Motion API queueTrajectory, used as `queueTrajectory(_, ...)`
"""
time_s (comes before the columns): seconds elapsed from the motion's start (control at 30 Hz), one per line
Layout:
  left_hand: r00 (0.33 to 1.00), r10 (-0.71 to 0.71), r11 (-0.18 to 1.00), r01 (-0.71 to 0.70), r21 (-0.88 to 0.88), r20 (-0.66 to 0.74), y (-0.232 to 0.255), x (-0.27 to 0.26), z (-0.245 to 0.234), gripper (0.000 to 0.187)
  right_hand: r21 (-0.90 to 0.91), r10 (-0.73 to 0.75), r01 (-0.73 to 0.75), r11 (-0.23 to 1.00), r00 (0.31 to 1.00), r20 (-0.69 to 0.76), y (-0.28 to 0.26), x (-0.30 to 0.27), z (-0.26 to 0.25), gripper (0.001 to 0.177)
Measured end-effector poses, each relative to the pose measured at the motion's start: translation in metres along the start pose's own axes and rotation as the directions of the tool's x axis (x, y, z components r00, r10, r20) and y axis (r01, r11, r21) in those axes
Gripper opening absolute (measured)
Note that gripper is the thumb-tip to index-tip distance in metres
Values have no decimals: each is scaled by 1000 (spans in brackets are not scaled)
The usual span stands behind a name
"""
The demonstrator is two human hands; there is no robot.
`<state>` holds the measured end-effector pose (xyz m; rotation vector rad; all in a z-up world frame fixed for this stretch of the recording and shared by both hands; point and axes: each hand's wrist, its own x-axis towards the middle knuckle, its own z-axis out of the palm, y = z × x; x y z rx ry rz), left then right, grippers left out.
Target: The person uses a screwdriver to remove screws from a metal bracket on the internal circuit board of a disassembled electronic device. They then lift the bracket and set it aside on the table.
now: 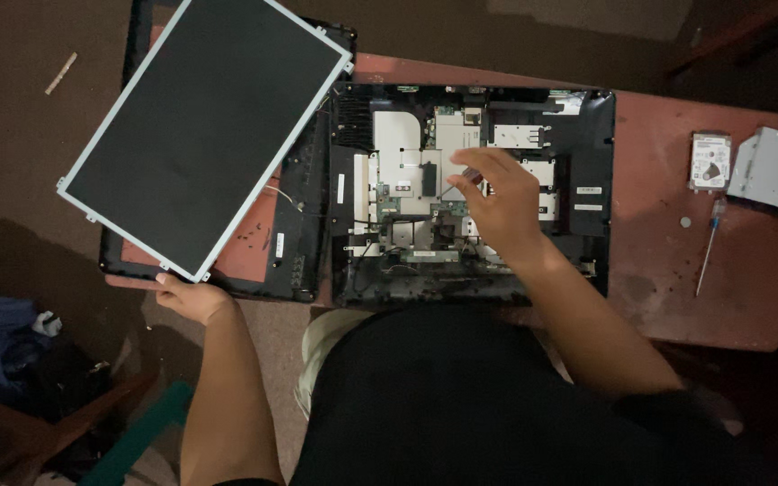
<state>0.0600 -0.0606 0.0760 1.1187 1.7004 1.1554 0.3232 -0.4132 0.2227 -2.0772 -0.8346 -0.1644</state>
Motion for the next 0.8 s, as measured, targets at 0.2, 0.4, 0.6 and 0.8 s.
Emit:
queueTrajectory(0.2,1000,-22,998,23,-50,12,-7,4,1,57,117,-76,67,991,994,79,-10,7,-8,39)
queueTrajectory(0.4,998,-48,995,51,-85,32,1,-1,-2,58,103,-38,25,994,991,127,-25,10,-10,35)
queueTrajectory(0.6,1000,6,994,-3,-108,24,-8,4,0,54,122,-62,61,991,998,0,-19,6,-9,27)
queueTrajectory(0.8,995,58,993,-67,100,84,-52,42,0,46,145,-32,36,989,999,-28,-19,7,-11,24)
